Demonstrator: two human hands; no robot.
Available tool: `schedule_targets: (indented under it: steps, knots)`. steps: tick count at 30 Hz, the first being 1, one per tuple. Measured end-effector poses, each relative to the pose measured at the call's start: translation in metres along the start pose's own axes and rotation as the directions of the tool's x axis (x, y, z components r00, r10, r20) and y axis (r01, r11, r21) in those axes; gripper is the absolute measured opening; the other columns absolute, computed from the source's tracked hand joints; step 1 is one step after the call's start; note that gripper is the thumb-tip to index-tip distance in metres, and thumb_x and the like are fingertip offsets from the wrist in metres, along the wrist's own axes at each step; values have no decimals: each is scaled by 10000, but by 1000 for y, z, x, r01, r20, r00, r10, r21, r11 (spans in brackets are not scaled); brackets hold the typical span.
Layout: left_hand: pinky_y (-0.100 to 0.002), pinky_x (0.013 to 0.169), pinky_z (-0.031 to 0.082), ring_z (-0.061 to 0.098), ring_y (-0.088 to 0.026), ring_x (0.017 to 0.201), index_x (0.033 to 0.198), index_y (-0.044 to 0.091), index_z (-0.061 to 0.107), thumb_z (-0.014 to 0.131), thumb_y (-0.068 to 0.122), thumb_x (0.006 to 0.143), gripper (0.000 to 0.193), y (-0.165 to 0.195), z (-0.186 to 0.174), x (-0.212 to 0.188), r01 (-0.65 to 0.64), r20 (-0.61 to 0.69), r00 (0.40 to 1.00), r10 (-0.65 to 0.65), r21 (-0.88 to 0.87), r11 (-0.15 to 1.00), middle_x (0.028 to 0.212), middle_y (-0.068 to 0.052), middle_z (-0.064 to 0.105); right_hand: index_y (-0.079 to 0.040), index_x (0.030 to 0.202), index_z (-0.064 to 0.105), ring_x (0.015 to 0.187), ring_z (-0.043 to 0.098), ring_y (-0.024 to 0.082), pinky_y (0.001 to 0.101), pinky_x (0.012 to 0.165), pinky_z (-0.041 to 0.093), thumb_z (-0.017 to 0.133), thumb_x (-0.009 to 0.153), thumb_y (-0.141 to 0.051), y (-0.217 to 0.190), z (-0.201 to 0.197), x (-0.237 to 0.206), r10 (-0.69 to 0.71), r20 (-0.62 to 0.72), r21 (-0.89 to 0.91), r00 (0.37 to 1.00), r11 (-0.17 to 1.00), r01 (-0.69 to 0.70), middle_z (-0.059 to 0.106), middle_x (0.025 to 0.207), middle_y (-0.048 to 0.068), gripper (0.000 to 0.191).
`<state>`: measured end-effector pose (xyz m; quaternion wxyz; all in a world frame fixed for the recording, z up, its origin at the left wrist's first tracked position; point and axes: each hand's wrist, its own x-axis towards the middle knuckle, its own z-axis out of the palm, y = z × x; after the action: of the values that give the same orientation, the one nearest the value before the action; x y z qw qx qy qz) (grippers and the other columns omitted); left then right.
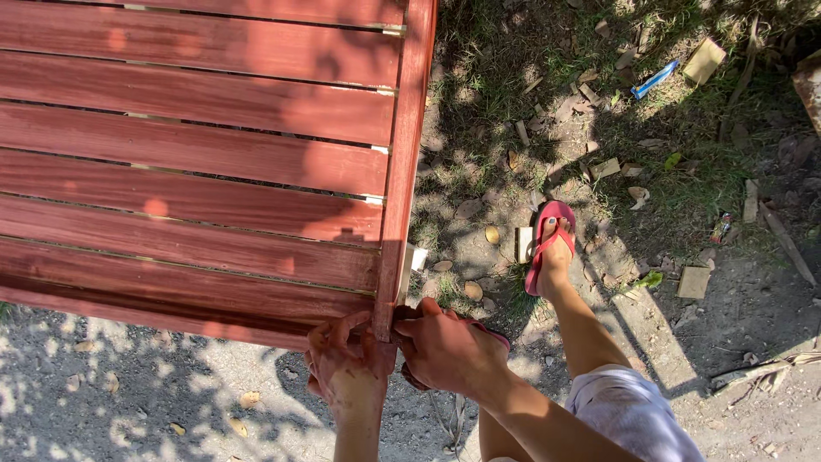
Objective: The person wipes red wood stain onto a slatted wooden bench using a cloth by hand. They dip the cloth into a bucket of stain, wring it, and rub the stain across the bench top, edges, and legs, working around the bench to coat different surfaces.
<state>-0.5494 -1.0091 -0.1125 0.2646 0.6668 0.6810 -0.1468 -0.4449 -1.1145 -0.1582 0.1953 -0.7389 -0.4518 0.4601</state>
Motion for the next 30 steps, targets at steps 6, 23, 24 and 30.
schedule_targets:
  steps: [6, 23, 24, 30]
  knots:
    - [-554, 1097, 301, 460, -256, 1306, 1036, 320, 770, 710, 321, 862, 184, -10, 0, 2, 69, 20, 997, -68, -35, 997, 1309, -9, 527, -222, 1068, 771, 900, 548, 185, 278, 741, 509, 665, 935, -72, -13, -25, 14, -68, 514, -632, 855, 644, 431, 436, 1393, 54, 227]
    - [-529, 1116, 318, 454, -269, 1329, 1037, 315, 816, 748, 292, 809, 238, -3, 7, 12, 18, -48, 999, -13, 105, 994, 1272, -25, 542, -61, 924, 704, 869, 676, 343, 428, 769, 550, 596, 901, -100, 21, 32, 52, 63, 101, -128, 993, 990, -50, 704, 1011, 149, 118]
    - [-527, 1119, 324, 458, -279, 1318, 1030, 305, 815, 752, 286, 807, 233, -6, 6, 13, -30, -74, 997, 38, 94, 995, 1268, -33, 546, -55, 903, 704, 858, 675, 353, 434, 772, 546, 598, 893, -106, 13, 30, 41, 53, 43, -42, 998, 998, -52, 709, 981, 155, 119]
    - [-547, 1088, 334, 450, -305, 1304, 1011, 231, 798, 777, 308, 819, 208, -4, 1, 17, -30, -97, 995, 33, 36, 999, 1257, -65, 542, 7, 978, 729, 796, 707, 355, 412, 736, 551, 591, 882, -75, -6, -5, 4, -59, -414, 423, 909, 871, 249, 742, 907, 195, 187]
